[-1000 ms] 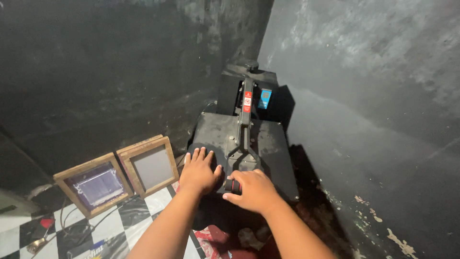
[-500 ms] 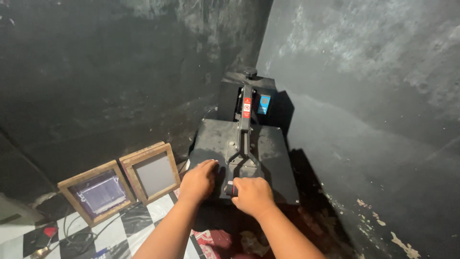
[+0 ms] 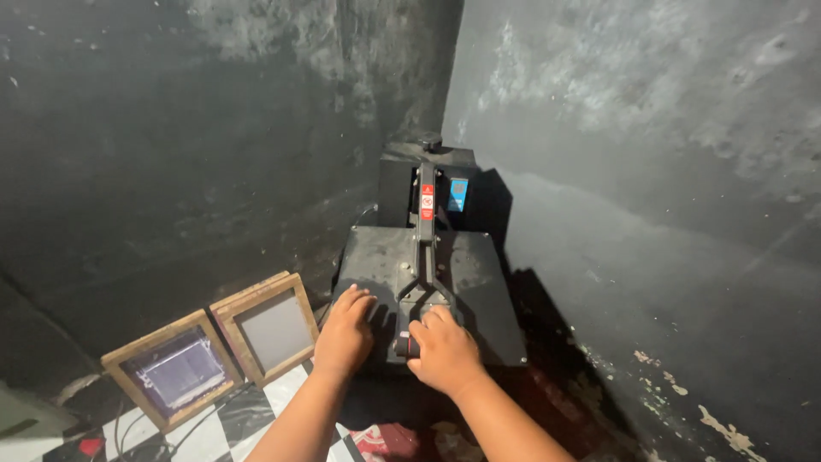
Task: The person places a black t-shirt with a printed design onto a heat press machine. They close the press, hold the handle down for several seconds, and then open it to reveal the shirt. This process is repeated multiple times throughout the video.
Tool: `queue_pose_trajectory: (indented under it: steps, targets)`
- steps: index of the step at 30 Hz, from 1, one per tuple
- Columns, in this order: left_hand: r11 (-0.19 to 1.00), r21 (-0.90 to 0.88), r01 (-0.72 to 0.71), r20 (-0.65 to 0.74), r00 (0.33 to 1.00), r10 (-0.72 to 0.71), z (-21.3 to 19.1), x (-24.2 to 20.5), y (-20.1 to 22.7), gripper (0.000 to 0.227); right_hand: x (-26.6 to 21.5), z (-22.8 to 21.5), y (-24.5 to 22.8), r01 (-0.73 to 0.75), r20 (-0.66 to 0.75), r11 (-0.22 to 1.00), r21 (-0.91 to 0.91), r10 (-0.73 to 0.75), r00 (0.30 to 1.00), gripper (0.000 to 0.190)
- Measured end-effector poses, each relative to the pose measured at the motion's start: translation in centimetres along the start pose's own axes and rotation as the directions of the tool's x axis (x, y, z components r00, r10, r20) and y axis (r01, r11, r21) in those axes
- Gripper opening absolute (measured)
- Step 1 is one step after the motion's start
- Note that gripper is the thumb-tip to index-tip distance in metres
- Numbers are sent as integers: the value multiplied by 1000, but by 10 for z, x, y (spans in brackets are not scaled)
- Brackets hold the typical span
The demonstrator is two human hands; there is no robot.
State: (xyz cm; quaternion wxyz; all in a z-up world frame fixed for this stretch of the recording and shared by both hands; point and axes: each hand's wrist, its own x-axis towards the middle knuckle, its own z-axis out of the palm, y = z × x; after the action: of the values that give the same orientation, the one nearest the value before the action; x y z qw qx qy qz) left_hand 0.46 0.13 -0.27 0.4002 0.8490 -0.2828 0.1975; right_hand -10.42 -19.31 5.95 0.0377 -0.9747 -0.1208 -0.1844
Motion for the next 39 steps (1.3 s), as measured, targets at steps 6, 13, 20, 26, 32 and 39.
queue_pose_trajectory:
  steps: [6, 13, 20, 26, 32, 39]
  targets:
    - [944, 324, 57, 114, 988, -99, -14, 5, 28, 38, -3, -1, 2, -42, 72, 998, 35, 39, 997, 46]
    - [935, 351, 52, 100, 991, -93, -16, 6, 36, 23, -2, -2, 4, 147, -247, 989, -4, -144, 958, 42]
    - [927, 374, 32, 75, 995, -64, -14, 5, 36, 21, -18, 12, 13, -98, -86, 992, -74, 91, 992, 35]
    - [837, 529, 139, -84, 990, -111, -12, 0, 41, 26, -13, 13, 22, -98, 173, 994, -38, 103, 980, 32]
    - [874, 429, 230, 187, 924, -334, -12, 0, 18, 42, -11, 22, 28, -41, 90, 998, -56, 46, 995, 29]
    - [940, 206, 272, 295, 899, -324, -20, -8, 6, 54, -14, 29, 30, -29, 55, 996, -79, 33, 998, 29]
